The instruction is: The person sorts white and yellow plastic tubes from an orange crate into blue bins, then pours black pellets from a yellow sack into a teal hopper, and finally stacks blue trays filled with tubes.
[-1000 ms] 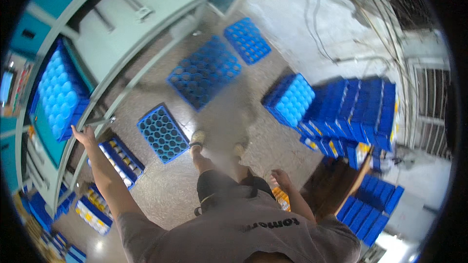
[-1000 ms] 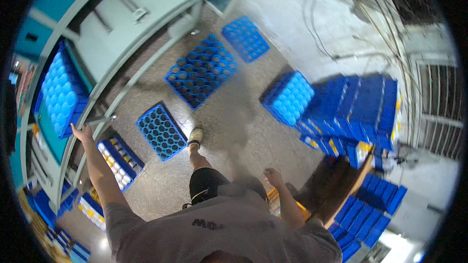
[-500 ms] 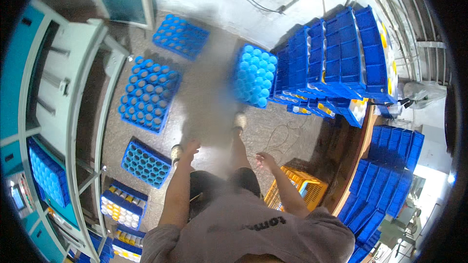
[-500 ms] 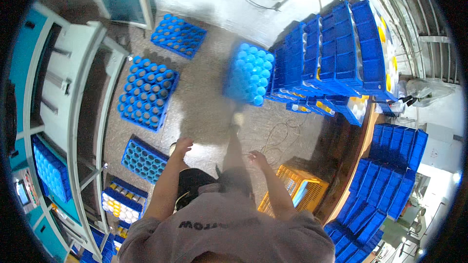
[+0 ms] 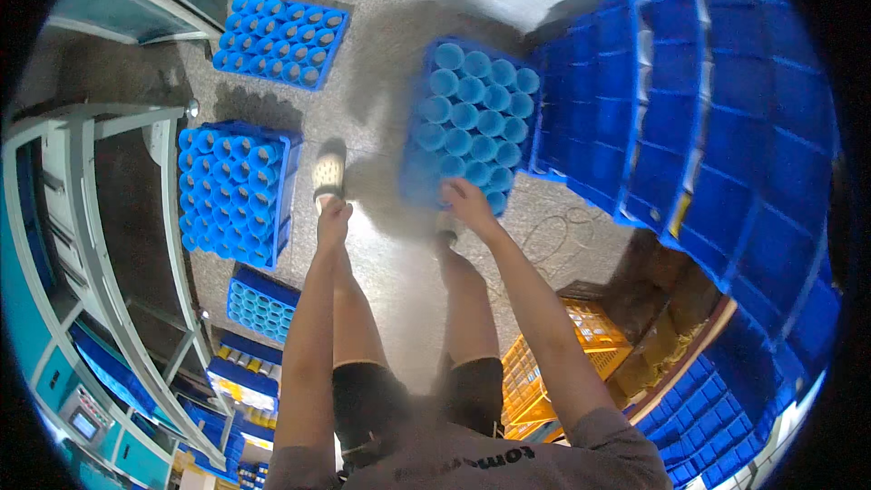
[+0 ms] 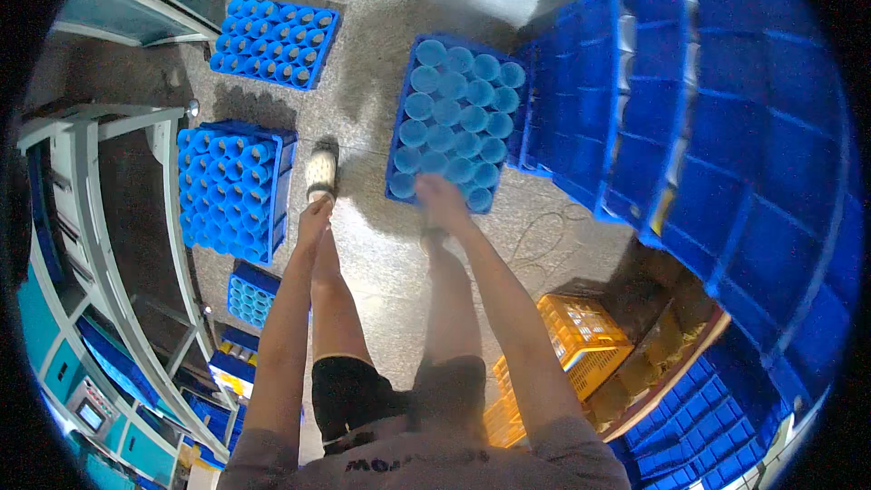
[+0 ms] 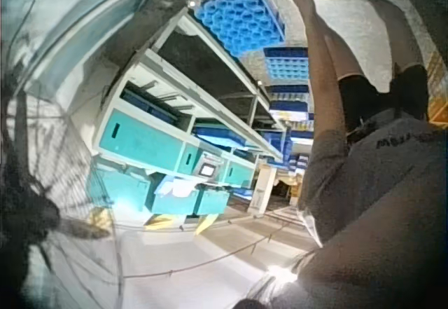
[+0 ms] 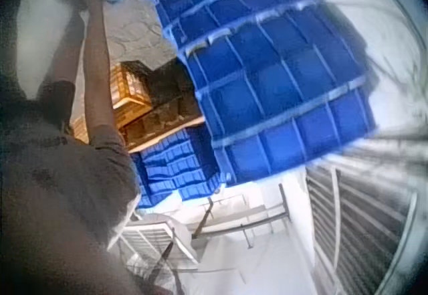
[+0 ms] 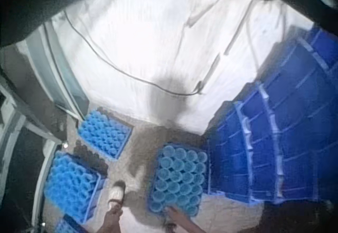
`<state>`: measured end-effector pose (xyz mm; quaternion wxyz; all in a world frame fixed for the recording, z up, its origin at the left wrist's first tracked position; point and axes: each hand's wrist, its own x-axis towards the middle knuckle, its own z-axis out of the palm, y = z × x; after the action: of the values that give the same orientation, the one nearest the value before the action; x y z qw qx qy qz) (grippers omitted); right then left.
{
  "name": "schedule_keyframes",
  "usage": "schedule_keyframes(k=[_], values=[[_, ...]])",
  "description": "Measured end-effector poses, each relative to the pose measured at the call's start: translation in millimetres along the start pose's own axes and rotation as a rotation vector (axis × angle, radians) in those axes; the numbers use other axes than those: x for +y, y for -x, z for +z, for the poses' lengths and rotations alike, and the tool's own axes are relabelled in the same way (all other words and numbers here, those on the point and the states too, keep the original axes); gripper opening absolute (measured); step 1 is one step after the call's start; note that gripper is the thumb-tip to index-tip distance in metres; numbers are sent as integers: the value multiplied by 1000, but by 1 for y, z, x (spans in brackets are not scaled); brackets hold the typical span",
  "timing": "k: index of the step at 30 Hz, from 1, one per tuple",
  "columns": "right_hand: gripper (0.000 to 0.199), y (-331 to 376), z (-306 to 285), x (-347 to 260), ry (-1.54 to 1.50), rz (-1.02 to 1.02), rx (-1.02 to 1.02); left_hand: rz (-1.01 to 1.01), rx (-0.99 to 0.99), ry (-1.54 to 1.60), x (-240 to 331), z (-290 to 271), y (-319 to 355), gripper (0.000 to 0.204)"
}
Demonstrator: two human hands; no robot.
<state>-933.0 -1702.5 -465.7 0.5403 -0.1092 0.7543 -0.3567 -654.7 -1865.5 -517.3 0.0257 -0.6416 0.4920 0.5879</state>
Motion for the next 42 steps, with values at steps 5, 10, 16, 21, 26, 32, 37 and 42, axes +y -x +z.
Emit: schedule_keyframes(k=[5, 10, 16, 21, 26, 32, 37, 42], values=[[34, -171, 105, -51, 55, -93, -85, -120, -137, 178, 42, -37, -98, 35], [54, -402, 234, -52, 119, -170, 131, -64, -145, 183, 77, -117, -279, 28], [64, -546, 281, -85, -406, -55, 225, -158, 37, 83, 80, -182, -463, 18], [64, -483, 263, -111, -329, 166, 192, -325, 144, 646, 73, -205, -524, 38], [47, -388, 270, -131, -400, 287, 195, -427, 164, 754, 55, -219, -515, 38], [35, -283, 222, -148, -13, 292, 475, -227, 111, 260, 47, -191, -414, 5], [43, -148, 162, -149, -195, 425, 526, 259, 86, -143, 104, -144, -239, 13], [61, 11, 114, -117, -758, 423, 544, -57, 210, 71, 174, -92, -80, 6]])
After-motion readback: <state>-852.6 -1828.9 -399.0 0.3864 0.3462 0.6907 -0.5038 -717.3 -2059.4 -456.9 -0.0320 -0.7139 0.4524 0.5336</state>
